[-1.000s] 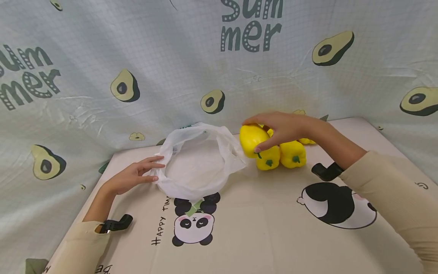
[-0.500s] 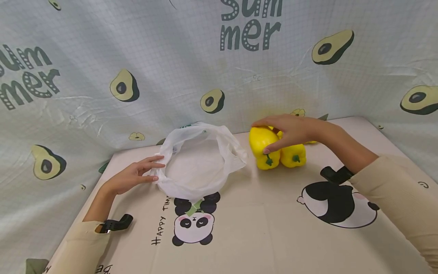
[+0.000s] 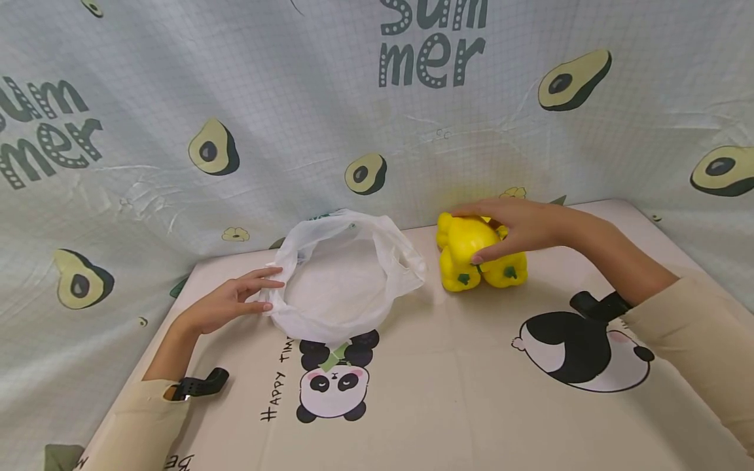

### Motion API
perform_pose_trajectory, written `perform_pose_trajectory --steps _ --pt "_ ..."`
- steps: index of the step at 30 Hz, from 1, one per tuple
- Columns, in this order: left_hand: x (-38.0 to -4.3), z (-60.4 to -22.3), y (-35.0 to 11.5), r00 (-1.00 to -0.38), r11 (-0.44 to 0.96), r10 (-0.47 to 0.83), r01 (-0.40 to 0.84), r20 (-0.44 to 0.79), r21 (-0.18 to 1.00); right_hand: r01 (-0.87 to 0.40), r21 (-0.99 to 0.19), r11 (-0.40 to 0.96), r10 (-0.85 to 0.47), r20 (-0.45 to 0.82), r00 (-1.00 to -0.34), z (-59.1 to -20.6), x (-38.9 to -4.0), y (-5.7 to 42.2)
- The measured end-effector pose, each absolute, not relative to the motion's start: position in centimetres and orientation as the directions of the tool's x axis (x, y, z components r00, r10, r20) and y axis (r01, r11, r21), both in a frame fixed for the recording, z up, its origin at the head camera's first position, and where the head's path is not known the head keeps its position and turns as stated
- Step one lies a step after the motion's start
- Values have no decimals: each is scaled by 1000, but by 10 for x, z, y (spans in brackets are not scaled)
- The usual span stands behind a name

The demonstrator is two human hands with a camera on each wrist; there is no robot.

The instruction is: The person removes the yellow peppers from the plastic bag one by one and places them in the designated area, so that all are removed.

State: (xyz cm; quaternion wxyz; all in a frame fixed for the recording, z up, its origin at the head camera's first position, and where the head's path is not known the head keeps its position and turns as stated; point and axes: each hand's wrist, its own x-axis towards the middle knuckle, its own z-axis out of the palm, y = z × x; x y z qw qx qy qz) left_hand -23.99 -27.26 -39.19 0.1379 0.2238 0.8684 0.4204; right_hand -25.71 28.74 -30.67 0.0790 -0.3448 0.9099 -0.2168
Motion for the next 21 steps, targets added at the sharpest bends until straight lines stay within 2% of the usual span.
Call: perform_pose_trajectory --steps 21 --pt "-241 -393 -273 -863 555 502 275 -52 785 -520 -464 717 -571 36 -820 -316 -241 339"
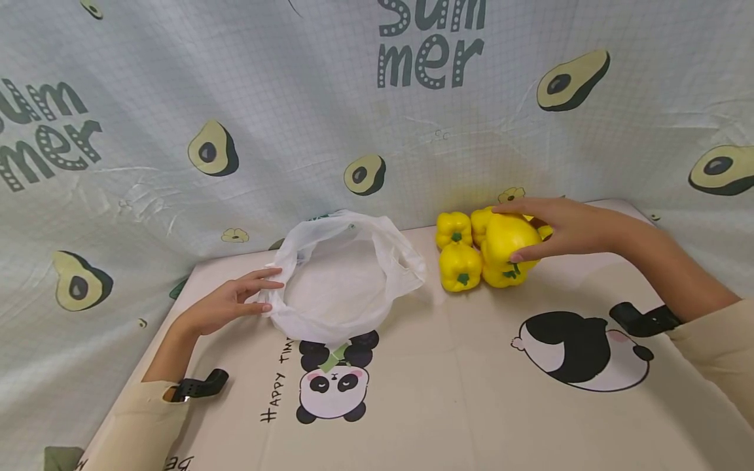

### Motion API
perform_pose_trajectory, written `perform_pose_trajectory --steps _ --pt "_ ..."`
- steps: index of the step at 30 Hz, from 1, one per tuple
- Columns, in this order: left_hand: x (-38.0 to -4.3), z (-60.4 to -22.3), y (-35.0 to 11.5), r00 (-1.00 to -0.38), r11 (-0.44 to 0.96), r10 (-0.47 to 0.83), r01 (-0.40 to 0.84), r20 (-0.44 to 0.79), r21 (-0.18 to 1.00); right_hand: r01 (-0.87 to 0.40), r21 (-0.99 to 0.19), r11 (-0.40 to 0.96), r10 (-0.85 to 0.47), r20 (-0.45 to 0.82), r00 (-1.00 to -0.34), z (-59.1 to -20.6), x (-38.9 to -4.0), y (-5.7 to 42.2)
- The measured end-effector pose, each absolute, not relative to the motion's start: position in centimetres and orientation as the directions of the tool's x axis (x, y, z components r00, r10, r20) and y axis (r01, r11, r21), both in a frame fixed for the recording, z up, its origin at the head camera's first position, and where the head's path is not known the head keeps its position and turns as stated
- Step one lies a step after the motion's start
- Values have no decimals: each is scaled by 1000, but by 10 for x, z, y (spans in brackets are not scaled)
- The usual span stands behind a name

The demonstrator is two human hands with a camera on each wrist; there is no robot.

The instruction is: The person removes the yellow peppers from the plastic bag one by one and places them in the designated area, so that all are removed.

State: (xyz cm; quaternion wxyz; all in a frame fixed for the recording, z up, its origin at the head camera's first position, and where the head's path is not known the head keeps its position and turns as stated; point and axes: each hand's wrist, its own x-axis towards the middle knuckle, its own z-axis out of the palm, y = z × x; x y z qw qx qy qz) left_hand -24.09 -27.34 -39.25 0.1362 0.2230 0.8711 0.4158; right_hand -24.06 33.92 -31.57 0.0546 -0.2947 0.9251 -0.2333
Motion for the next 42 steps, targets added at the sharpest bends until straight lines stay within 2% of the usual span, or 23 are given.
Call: perform_pose_trajectory --steps 9,24,42 --pt "-241 -393 -274 -861 555 506 280 -51 783 -493 -391 777 -512 64 -857 -321 -233 354" --pt "-241 -392 -273 -860 557 507 283 -49 781 -477 -394 786 -490 73 -869 -326 -233 378" --pt "-239 -393 -274 -867 565 495 271 -58 780 -449 -374 812 -459 65 -886 -331 -237 386"
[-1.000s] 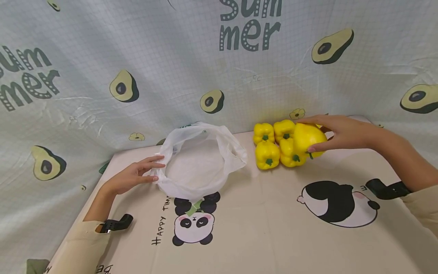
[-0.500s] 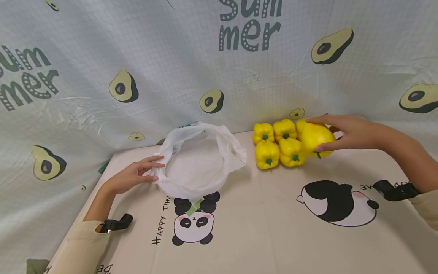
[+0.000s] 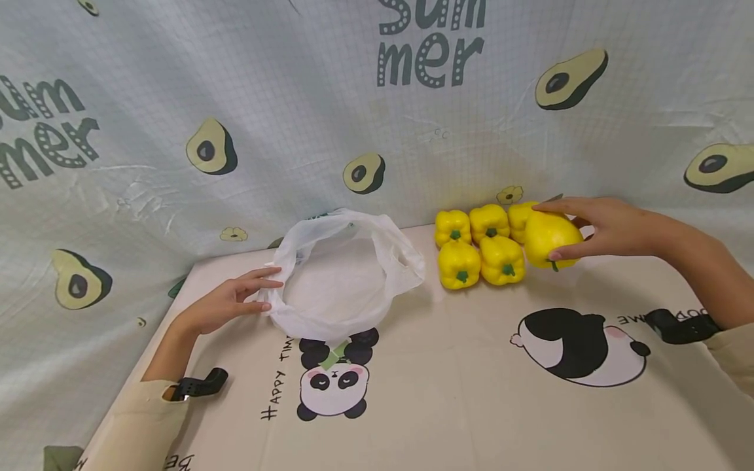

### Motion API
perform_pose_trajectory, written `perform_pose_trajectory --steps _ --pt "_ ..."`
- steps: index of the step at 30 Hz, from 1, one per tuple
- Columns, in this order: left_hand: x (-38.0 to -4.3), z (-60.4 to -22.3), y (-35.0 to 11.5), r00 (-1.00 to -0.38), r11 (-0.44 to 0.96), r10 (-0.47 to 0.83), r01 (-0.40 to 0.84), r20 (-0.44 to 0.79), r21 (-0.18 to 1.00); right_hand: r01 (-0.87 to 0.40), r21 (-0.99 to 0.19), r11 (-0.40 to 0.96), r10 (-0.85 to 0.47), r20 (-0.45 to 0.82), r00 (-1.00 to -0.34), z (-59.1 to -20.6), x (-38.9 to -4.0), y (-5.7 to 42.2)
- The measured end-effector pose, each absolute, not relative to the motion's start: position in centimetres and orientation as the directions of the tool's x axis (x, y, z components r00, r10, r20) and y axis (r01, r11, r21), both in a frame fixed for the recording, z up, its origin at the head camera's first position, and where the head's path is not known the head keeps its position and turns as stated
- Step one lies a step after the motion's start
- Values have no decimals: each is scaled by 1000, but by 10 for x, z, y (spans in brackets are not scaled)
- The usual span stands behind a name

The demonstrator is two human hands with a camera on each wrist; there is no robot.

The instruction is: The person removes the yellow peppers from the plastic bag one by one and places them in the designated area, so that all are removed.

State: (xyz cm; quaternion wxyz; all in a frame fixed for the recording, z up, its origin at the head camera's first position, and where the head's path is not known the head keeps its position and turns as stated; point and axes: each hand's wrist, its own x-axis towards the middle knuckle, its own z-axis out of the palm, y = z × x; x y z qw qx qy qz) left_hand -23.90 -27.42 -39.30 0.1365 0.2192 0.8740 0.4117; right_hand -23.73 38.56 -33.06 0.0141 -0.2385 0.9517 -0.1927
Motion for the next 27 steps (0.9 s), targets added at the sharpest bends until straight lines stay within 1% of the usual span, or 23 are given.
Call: perform_pose_trajectory --steps 4,12,19,22,27 --pt "-238 -392 -275 -867 575 494 279 -55 769 -469 -352 810 -474 78 -877 -333 -238 388" --pt "-238 -394 -273 -868 569 493 274 -55 775 -500 -357 789 -498 105 -861 -339 -240 396" --pt "-237 -395 -272 -872 586 487 277 -58 761 -518 -310 797 -495 154 -855 -349 -242 401" --pt "-237 -393 -272 -871 592 489 288 -51 753 -506 -327 798 -488 141 -862 -352 -242 403" --pt "-236 -392 -270 -866 570 498 287 -45 770 -445 -421 791 -459 74 -885 -355 -243 405"
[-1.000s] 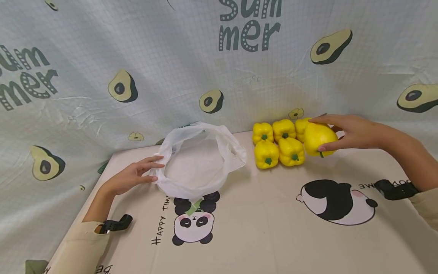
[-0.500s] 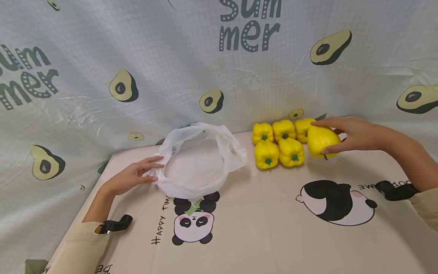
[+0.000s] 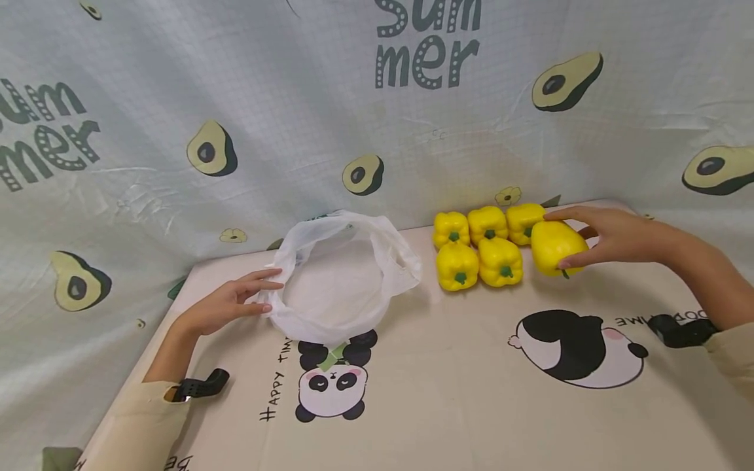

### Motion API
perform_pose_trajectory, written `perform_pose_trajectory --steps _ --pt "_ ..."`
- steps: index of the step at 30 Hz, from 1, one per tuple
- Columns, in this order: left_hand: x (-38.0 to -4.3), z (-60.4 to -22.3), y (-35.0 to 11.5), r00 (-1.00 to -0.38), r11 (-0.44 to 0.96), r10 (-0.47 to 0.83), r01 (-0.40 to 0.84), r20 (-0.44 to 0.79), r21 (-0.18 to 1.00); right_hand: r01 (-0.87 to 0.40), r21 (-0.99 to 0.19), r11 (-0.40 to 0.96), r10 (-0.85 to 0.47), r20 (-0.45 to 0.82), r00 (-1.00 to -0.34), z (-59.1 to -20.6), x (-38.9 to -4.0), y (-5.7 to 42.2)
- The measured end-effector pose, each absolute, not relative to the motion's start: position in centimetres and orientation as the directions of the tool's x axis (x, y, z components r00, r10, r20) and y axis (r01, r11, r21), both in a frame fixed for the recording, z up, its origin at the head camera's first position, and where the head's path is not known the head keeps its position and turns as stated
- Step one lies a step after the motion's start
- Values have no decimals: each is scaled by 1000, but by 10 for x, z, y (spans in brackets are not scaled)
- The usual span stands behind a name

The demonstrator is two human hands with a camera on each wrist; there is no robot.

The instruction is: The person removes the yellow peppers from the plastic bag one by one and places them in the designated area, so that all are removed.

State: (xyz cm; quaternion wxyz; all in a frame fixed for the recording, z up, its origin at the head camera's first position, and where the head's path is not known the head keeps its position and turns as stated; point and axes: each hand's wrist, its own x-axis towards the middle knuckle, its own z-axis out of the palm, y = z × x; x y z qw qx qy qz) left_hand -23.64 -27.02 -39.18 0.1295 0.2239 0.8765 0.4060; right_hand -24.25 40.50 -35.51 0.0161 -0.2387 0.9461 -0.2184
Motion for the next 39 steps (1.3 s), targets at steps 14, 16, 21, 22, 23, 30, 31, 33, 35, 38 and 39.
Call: perform_pose_trajectory --steps 14,16,21,22,23,30,31,33,35,38,39 --pt "-236 -394 -268 -877 587 477 269 -58 763 -434 -421 797 -451 65 -890 -362 -256 414" --pt "-236 -393 -268 -878 587 475 265 -60 765 -431 -418 799 -451 57 -891 -363 -258 415" --pt "-239 -392 -267 -878 575 476 264 -54 774 -389 -452 803 -443 -15 -896 -363 -260 416" --pt "-239 -392 -267 -878 575 476 264 -54 775 -382 -459 802 -443 -28 -896 -364 -261 416" --pt "-239 -393 -267 -878 576 476 265 -53 774 -382 -454 805 -444 -35 -895 -364 -262 415" --pt "-240 -393 -267 -880 577 472 260 -57 774 -385 -444 809 -449 -46 -892 -367 -268 413" --pt "-240 -393 -267 -879 576 474 264 -53 774 -384 -449 807 -450 -47 -892 -367 -269 413" --pt "-240 -393 -267 -878 577 475 269 -49 771 -387 -465 797 -460 -51 -886 -368 -271 412" --pt "-241 -393 -268 -876 576 480 277 -45 769 -383 -481 789 -464 -58 -884 -368 -270 413" --pt "-242 -393 -268 -874 577 484 278 -48 768 -384 -502 775 -475 -61 -878 -370 -271 413" --pt "-243 -393 -268 -873 578 486 279 -48 767 -380 -506 774 -473 -64 -879 -370 -272 413"
